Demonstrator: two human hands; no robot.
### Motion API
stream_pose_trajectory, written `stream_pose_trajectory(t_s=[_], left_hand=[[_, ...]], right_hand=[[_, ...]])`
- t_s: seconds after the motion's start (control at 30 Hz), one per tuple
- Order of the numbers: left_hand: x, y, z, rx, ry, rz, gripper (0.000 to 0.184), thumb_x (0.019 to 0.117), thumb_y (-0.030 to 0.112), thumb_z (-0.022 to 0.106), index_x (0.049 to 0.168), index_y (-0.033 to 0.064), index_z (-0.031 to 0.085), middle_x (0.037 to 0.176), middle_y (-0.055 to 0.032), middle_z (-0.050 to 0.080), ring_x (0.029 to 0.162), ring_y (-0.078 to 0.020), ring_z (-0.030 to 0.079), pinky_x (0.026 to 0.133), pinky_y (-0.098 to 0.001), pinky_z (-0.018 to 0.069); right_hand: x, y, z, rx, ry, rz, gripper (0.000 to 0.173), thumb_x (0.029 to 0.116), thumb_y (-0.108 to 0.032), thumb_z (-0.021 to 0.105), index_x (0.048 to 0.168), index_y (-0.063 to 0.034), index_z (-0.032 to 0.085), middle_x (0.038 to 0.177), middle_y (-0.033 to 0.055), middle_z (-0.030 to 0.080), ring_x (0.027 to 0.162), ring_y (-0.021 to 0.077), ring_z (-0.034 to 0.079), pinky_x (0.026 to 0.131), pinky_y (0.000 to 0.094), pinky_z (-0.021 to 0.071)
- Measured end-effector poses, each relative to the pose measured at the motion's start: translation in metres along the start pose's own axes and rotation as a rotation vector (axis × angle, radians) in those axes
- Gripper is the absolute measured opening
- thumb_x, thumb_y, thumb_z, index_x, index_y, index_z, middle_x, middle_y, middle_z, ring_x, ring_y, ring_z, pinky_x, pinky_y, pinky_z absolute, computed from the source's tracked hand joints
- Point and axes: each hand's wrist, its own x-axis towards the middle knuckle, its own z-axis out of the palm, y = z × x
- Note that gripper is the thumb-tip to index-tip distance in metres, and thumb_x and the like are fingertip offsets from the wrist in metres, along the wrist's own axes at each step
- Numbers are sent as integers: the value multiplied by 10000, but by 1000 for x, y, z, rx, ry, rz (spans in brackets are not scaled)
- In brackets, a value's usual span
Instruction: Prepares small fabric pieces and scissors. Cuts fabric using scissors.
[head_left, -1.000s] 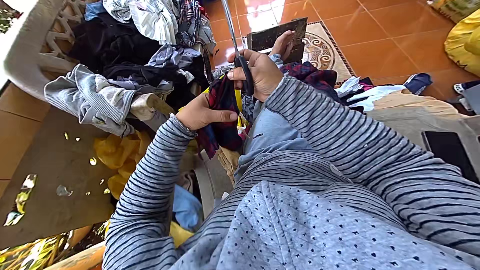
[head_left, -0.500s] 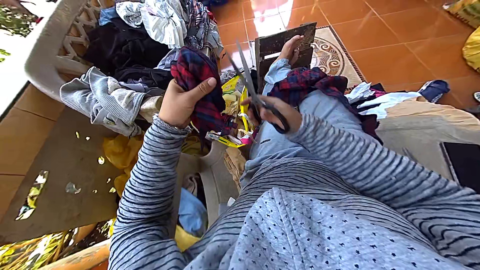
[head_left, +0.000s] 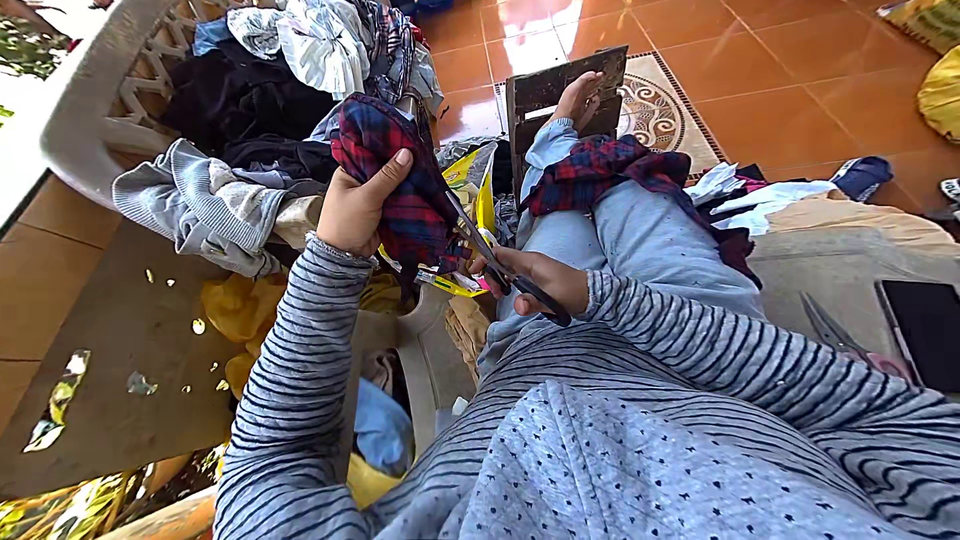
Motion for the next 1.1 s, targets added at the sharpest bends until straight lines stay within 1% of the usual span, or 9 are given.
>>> stream_pose_trajectory(t_s=[0.07, 0.17, 0.33, 0.47, 0.7, 0.8, 0.9, 1.0, 1.1], left_hand=[[1, -1, 0, 24, 6, 2, 106, 1015, 91, 612, 1120, 79, 618, 917, -11, 753, 843, -120, 743, 812, -325, 634], [2, -4, 1, 45, -2, 27, 107, 1005, 83, 628, 1111, 72, 620, 915, -10, 752, 839, -119, 742, 815, -326, 635], [2, -7, 3, 50, -19, 38, 95, 1000, 73, 631, 1096, 73, 628, 915, -4, 753, 838, -114, 742, 817, -318, 634], [2, -5, 4, 53, -6, 29, 97, 999, 65, 630, 1095, 76, 624, 911, -3, 751, 836, -114, 742, 816, -314, 633], [2, -6, 3, 73, 7, 53, 116, 990, 63, 643, 1104, 69, 623, 916, -6, 752, 841, -116, 743, 819, -317, 634], [3, -6, 2, 78, 3, 53, 118, 984, 55, 648, 1099, 71, 625, 920, -4, 752, 843, -114, 742, 819, -315, 634], [3, -5, 1, 79, -2, 54, 152, 958, 9, 661, 1088, 75, 618, 917, 9, 752, 847, -100, 742, 815, -306, 635], [3, -7, 1, 84, -6, 64, 203, 916, -30, 690, 1077, 67, 614, 909, 7, 748, 840, -101, 739, 817, -304, 634], [2, -8, 3, 87, -36, 50, 222, 897, -46, 702, 1071, 64, 618, 909, 4, 748, 839, -101, 739, 813, -304, 635]], right_hand=[[0, -1, 0, 20, 3, 0, 995, 728, -850, 656, 1292, -37, 552, 920, -66, 596, 839, -9, 593, 735, 171, 521], [0, -3, 0, 53, 19, 2, 936, 740, -820, 680, 1280, -66, 555, 892, -80, 593, 793, -21, 589, 687, 154, 512], [2, -2, -4, 67, 27, 0, 859, 756, -777, 711, 1232, -73, 578, 831, -94, 585, 753, -28, 590, 683, 150, 517], [2, -3, -6, 56, 66, 29, 843, 738, -785, 718, 1181, -77, 610, 774, -95, 575, 684, -21, 579, 630, 154, 510], [0, -5, -4, 65, 111, 28, 795, 742, -789, 712, 1113, -90, 633, 735, -102, 595, 630, -20, 582, 609, 169, 526], [-1, -2, -2, 124, 139, -7, 723, 761, -742, 737, 1091, -105, 644, 714, -103, 594, 580, -16, 565, 553, 169, 511], [-3, 0, -1, 163, 165, -2, 712, 739, -752, 749, 1045, -116, 654, 661, -101, 589, 518, -3, 565, 498, 181, 516], [-4, 0, -4, 192, 137, 19, 695, 749, -732, 762, 1029, -106, 648, 670, -89, 598, 535, 16, 589, 517, 194, 539], [-4, -1, -5, 211, 112, 6, 711, 765, -749, 733, 1067, -113, 635, 709, -86, 607, 595, 27, 610, 569, 204, 549]])
